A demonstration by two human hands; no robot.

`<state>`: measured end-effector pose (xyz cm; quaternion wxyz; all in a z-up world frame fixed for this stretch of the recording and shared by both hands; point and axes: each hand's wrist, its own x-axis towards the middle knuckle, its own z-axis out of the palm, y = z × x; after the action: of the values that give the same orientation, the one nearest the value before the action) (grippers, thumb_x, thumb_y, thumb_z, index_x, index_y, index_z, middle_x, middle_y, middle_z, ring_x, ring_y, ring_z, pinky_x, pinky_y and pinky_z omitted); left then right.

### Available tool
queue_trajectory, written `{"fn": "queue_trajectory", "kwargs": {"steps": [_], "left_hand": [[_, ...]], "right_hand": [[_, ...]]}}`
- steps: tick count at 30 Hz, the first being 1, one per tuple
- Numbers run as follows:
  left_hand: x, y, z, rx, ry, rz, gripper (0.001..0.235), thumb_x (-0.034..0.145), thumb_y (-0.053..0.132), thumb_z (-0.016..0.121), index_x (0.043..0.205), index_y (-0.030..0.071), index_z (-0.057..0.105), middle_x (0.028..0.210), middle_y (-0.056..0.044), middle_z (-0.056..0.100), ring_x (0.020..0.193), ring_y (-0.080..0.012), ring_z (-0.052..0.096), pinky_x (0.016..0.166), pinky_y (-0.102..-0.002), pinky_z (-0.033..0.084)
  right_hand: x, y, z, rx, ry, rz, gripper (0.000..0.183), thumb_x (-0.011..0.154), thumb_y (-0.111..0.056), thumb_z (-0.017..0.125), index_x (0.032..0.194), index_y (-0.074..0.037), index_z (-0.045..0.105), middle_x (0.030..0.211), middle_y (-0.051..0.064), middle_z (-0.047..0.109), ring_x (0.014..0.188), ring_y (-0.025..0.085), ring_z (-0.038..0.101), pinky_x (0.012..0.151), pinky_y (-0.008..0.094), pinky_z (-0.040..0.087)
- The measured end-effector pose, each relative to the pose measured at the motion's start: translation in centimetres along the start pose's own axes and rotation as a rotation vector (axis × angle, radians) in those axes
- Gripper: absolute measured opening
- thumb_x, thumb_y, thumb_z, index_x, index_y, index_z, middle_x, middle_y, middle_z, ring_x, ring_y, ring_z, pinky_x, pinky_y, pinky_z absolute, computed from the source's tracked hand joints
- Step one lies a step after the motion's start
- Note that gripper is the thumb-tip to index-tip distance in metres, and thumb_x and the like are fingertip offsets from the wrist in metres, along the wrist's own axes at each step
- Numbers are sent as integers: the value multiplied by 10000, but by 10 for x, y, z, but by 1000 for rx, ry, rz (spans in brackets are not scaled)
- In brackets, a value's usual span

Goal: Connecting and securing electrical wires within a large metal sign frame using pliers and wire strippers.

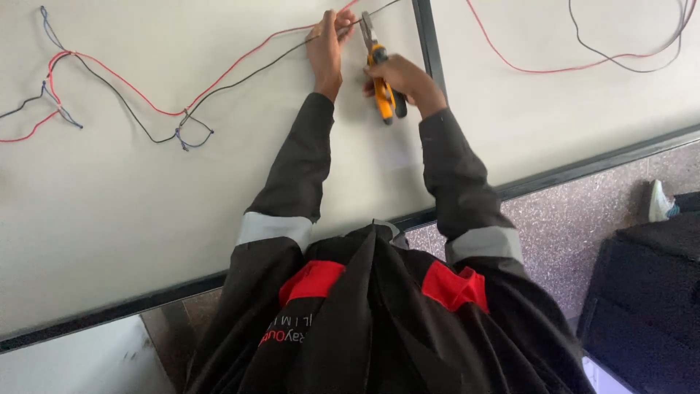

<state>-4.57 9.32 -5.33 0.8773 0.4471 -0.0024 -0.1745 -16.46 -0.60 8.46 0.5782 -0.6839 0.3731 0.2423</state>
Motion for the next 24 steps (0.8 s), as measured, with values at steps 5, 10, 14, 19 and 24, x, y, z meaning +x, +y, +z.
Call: {"fn": "queue_trajectory", "kwargs": {"steps": [5,10,14,19,24], "left_hand": [[7,-11,-6,208,-10,133,391,1069,326,670,1184,16,878,1072,-140,879,1025,-256,810,981,-452,636],[1,-21,-18,500,-49,453,269,1202,307,585,1337,173,776,1134,0,768,1028,-187,726,900,-391,559],[2,-27,-29,373,-114,361,405,1225,382,671,1609,263,615,1348,-14,753,1175,-240,602,990,-463,479],[-1,0,-15,390,-123,306,176,1168,331,642,1162,209,770,763,16,274,767,-175,135,710,-437,216],[24,-24,-35,313,-177,333,386,1202,363,740,1568,259,669,1437,-15,824,1268,-304,812,863,-514,521]], "right_hand": [[28,-10,-8,-123,44,-57,260,1081,-268,649,1106,-17,713,970,72,856,834,173,834,955,307,674],[63,12,-18,-415,159,-188,372,1085,-472,697,1072,-101,676,959,51,709,776,202,600,778,383,494],[57,13,-23,-235,26,-271,226,1113,-273,635,1068,-66,714,1031,64,866,927,175,855,953,338,667],[85,20,-28,-445,159,-272,386,1188,-435,688,977,-114,648,932,71,616,818,230,523,888,429,440],[80,8,-27,-520,154,-376,424,1152,-398,667,836,-114,669,863,12,800,757,181,694,793,374,522]]}}
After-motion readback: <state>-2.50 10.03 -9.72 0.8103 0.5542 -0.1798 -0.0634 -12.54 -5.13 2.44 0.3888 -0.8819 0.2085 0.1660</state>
